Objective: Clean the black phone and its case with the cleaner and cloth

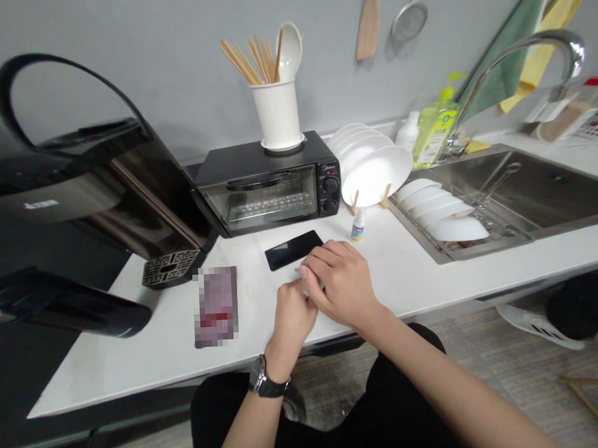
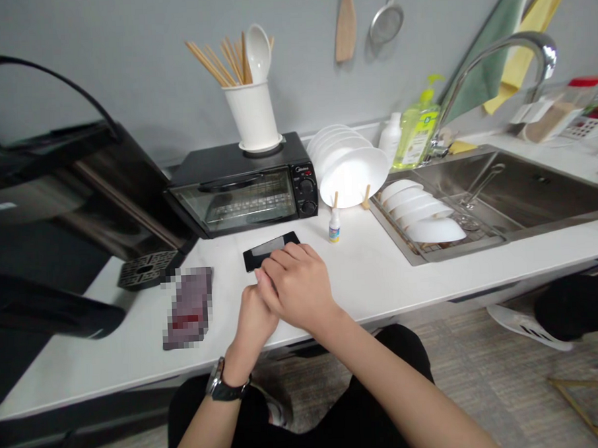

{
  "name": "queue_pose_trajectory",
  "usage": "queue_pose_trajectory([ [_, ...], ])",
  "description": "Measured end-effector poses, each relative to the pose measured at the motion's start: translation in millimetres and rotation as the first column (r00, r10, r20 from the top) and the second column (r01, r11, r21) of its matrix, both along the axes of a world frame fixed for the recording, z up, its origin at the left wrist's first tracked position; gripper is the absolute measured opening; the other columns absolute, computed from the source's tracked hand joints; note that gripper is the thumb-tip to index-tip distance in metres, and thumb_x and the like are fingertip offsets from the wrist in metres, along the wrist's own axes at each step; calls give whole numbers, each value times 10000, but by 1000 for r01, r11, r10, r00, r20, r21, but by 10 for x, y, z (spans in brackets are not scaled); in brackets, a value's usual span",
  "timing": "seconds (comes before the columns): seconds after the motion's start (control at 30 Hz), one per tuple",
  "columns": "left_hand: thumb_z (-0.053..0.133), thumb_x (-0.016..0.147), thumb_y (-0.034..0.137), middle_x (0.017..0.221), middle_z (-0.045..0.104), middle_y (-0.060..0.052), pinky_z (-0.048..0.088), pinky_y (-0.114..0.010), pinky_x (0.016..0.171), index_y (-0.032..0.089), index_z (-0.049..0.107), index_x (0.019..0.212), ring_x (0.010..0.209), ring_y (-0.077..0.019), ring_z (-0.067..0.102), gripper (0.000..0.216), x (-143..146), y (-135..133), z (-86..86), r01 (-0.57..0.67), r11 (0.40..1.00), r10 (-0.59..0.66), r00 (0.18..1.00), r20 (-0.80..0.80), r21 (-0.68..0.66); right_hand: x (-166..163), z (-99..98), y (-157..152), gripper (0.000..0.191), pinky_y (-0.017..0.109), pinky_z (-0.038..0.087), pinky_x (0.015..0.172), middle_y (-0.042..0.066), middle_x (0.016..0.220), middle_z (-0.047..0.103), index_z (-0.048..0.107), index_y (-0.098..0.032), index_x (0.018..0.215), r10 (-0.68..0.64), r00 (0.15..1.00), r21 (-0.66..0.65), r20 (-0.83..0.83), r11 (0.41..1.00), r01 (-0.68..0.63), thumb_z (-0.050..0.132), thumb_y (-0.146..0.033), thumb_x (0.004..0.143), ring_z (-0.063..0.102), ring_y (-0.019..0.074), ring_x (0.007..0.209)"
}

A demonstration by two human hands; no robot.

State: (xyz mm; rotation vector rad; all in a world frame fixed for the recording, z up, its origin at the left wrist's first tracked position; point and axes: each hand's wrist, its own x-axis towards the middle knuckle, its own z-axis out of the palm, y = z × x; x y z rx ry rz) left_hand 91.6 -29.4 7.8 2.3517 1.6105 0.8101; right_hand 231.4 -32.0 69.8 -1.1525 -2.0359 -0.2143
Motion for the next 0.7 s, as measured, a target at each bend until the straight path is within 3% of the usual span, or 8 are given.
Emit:
queue_pose_trajectory([
  [0.13, 511, 860, 50, 665, 735, -101, 407, -299, 585, 171, 651, 660, 604, -225, 692, 272, -17, -4, 4, 12, 1000, -12, 1000, 3, -2, 51, -16, 70, 392, 380, 370, 794, 32, 807, 717, 724, -195, 882, 155, 982, 60, 107, 985, -163, 406, -287, 1092, 563, 200, 805],
  [0.23, 505, 879, 55, 657, 729, -87, 404, -298, 597, 173, 661, 663, 605, -213, 689, 291, -7, -13, -4, -1, 1000, 1, 1000, 4, -14, 160, -18, 144, 395, 361, 373, 742, 41, 871, 741, 737, -198, 921, 221, 973, 14, 71, 975, -223, 434, -380, 1097, 591, 198, 827],
  [0.3, 524, 892, 69, 635, 717, -78, 397, -296, 596, 176, 655, 648, 592, -205, 683, 296, 10, -16, -6, -9, 1000, 9, 1000, 6, -20, 191, -3, 158, 462, 342, 361, 683, 45, 816, 710, 705, -194, 802, 170, 985, -69, -24, 983, -172, 462, -472, 1080, 594, 187, 780],
  [0.37, 540, 915, 98, 620, 709, -79, 389, -296, 589, 176, 648, 635, 576, -203, 675, 311, 22, -13, -5, -23, 999, 23, 1000, 5, -24, 161, 21, 134, 522, 332, 323, 619, 34, 732, 657, 650, -196, 698, 34, 994, -154, -102, 987, -49, 456, -502, 1074, 564, 162, 683],
  [0.47, 536, 918, 105, 637, 719, -94, 383, -298, 577, 171, 655, 643, 579, -211, 675, 307, 7, -9, -8, -43, 999, 42, 999, -7, -27, 50, 43, 67, 494, 345, 308, 625, 44, 737, 660, 650, -192, 703, -77, 996, -132, -50, 989, 70, 416, -395, 1088, 559, 172, 696],
  [0.6, 532, 845, 45, 679, 737, -103, 414, -300, 599, 168, 670, 684, 630, -227, 697, 245, -41, -28, -20, -30, 999, 30, 999, -21, -21, 33, 17, 40, 447, 370, 355, 729, 52, 781, 692, 685, -180, 797, 112, 982, 31, 151, 993, -117, 387, -319, 1100, 575, 207, 790],
  [0.7, 536, 834, 42, 642, 715, -84, 429, -304, 614, 183, 650, 660, 620, -226, 697, 251, -40, -46, -14, -11, 1000, 11, 1000, -22, -12, 129, -3, 56, 427, 360, 373, 719, 51, 857, 712, 702, -181, 912, 194, 975, -4, 109, 981, -194, 381, -379, 1111, 575, 201, 798],
])
